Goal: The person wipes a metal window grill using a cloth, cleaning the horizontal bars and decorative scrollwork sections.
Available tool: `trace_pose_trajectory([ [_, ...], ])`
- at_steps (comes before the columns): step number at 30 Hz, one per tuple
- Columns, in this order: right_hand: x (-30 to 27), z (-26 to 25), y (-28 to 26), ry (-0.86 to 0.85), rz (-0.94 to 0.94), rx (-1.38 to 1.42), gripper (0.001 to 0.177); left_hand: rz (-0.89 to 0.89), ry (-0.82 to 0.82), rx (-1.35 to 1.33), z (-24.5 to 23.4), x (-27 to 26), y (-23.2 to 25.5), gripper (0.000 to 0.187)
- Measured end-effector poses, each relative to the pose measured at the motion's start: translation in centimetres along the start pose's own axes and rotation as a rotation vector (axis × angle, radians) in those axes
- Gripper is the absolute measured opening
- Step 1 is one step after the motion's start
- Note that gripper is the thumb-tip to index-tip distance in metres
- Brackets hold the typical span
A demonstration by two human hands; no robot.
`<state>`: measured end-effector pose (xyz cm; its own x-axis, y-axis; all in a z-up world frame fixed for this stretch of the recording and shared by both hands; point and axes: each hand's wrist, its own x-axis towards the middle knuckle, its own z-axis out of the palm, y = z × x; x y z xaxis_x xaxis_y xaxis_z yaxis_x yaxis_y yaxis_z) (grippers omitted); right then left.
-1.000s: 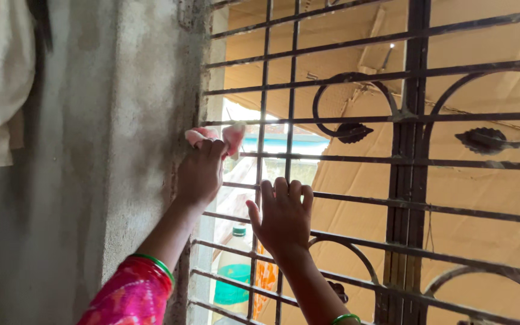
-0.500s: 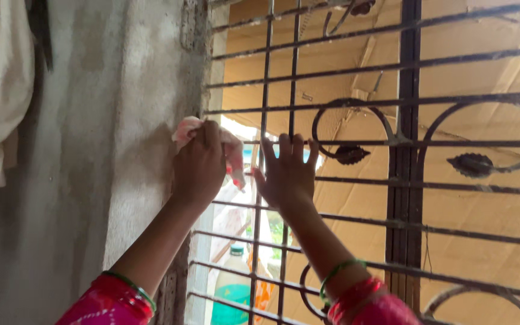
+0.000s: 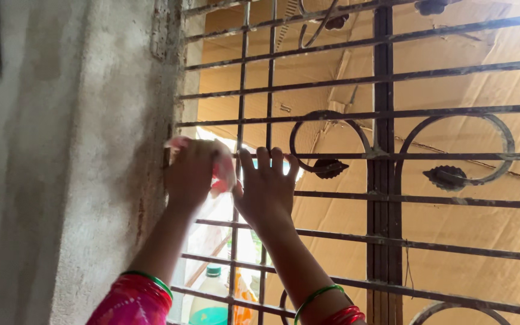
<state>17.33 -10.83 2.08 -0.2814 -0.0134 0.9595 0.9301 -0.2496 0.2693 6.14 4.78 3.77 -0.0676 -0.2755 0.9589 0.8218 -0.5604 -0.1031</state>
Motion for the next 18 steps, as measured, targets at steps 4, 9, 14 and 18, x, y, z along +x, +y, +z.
trace_pose_trajectory([
  [4, -0.2, 0.4, 0.1, -0.05, 0.007, -0.026, 0.057, -0.16, -0.036, 0.084, 0.1, 0.1, 0.3, 0.019],
  [9, -0.3, 1.3, -0.5, 0.003, 0.005, -0.089, 0.06, -0.03, 0.055, -0.101, -1.0, -0.9, 2.4, 0.014],
  [14, -0.7, 2.0, -0.7, 0.095, -0.008, -0.074, 0.058, 0.052, -0.205, -0.016, -0.4, 1.5, -2.0, 0.012],
  [18, -0.9, 2.3, -0.7, 0.12, -0.008, -0.077, 0.054, -0.097, -0.201, -0.074, -0.3, 1.8, -1.4, 0.012],
])
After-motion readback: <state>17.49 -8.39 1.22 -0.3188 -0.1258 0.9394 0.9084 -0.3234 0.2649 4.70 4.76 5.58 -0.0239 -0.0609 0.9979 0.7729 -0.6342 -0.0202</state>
